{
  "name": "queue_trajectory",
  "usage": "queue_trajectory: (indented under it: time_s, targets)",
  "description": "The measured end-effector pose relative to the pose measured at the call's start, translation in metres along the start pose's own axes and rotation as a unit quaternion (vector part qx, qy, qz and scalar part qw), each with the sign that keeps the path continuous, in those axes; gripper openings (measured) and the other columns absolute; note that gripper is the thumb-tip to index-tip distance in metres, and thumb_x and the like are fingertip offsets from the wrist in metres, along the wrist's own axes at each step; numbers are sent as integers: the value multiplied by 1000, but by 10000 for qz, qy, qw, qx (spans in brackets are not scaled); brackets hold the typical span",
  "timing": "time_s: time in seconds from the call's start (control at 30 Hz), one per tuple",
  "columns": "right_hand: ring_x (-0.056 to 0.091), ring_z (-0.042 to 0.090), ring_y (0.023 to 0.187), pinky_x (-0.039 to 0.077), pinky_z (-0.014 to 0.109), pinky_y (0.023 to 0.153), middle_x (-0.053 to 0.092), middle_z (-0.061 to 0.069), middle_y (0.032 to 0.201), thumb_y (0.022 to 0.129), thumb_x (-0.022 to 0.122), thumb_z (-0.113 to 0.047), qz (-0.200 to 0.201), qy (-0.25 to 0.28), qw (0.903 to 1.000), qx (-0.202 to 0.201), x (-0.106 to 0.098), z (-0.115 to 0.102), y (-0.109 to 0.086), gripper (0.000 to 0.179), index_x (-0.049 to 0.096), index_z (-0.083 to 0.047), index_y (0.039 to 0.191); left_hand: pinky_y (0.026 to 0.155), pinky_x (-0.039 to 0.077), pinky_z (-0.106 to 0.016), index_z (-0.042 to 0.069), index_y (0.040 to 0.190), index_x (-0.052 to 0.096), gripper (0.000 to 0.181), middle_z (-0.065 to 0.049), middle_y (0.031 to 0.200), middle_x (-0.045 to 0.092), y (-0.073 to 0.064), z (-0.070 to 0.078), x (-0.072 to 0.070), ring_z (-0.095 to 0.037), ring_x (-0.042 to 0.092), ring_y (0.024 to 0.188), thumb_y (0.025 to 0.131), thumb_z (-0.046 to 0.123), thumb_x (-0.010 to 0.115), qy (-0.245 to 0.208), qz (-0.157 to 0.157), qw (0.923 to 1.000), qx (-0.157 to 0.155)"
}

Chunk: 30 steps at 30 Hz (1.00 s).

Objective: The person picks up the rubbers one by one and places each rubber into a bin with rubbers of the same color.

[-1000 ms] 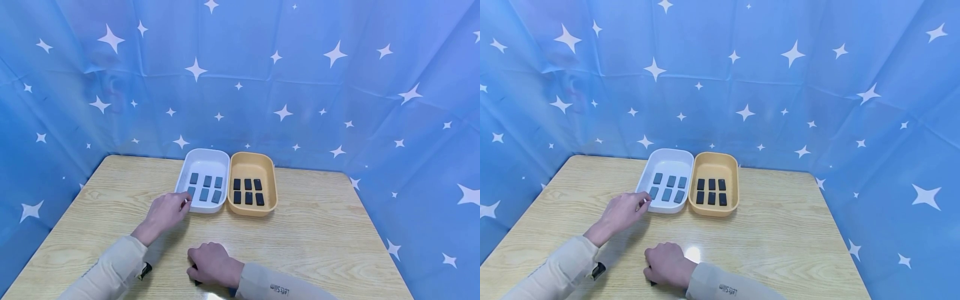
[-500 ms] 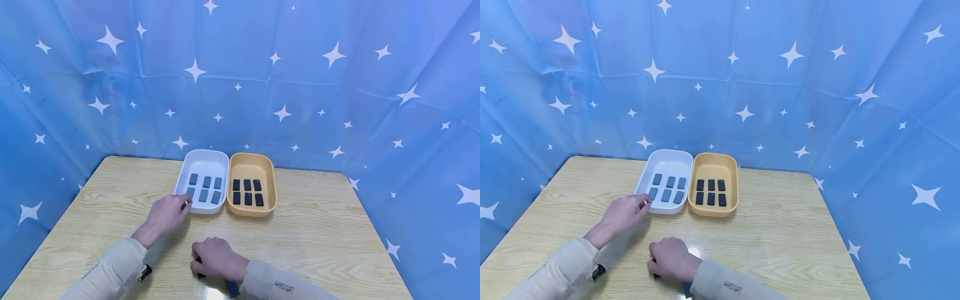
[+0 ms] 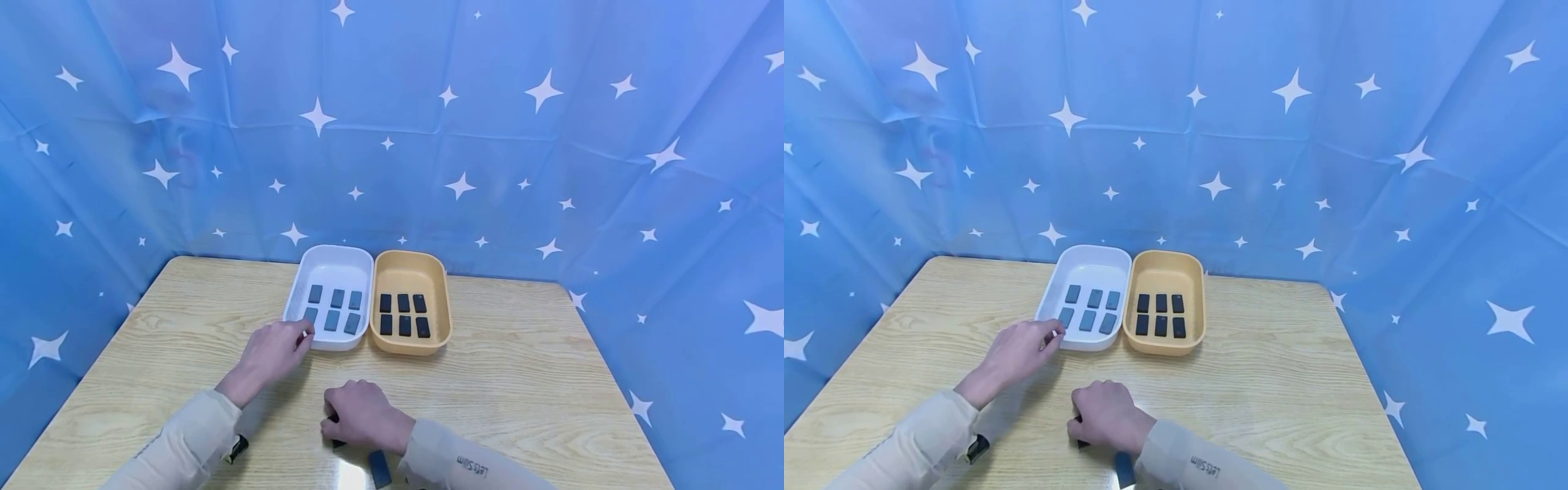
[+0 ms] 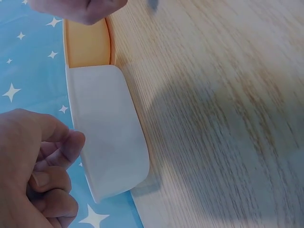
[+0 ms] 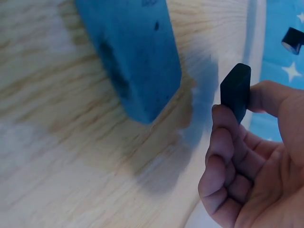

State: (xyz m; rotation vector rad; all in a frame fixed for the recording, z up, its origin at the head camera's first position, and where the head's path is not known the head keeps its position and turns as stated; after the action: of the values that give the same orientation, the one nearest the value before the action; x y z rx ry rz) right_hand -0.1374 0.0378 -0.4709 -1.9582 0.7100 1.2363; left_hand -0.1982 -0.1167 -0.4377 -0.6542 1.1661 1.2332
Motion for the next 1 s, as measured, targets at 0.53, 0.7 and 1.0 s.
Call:
queue_trajectory:
  time_s: [0.53,0.7,1.0]
  targets:
    - [46,2,55,36,22,51,52,-17,60,83,67,-40,365,-143,9991,151,-18,24,-10,17,64,-27,73,48,35,-26,17,94,69,9,5,67,61,-2,0,0,-8,46,52,92,19,60,-113,-11,9999,-2]
    - [45,1,55,35,22,50,50,-18,59,83,67,-41,583,-79,9983,-11,-29,34,-15,17,61,-30,72,48,35,-26,18,94,69,10,7,65,59,-2,2,0,-8,44,51,93,20,59,-158,-62,9999,-2]
    - [45,2,53,35,23,49,52,-16,60,84,69,-42,750,197,9969,87,-55,55,-23,18,62,-28,74,48,35,-24,19,95,69,9,10,63,56,-3,6,-2,-6,44,51,93,21,61,-270,-100,9995,86]
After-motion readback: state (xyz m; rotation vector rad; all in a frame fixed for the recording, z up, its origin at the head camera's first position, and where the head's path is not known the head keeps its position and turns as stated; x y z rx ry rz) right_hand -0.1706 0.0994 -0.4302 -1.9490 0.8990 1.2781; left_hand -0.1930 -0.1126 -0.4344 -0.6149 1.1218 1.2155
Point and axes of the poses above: each hand's wrist, its own y-axis towards the middle knuckle, its own x-axis out of the palm, z = x × y, the point moved 4 cm from there along y, towards the middle knuckle
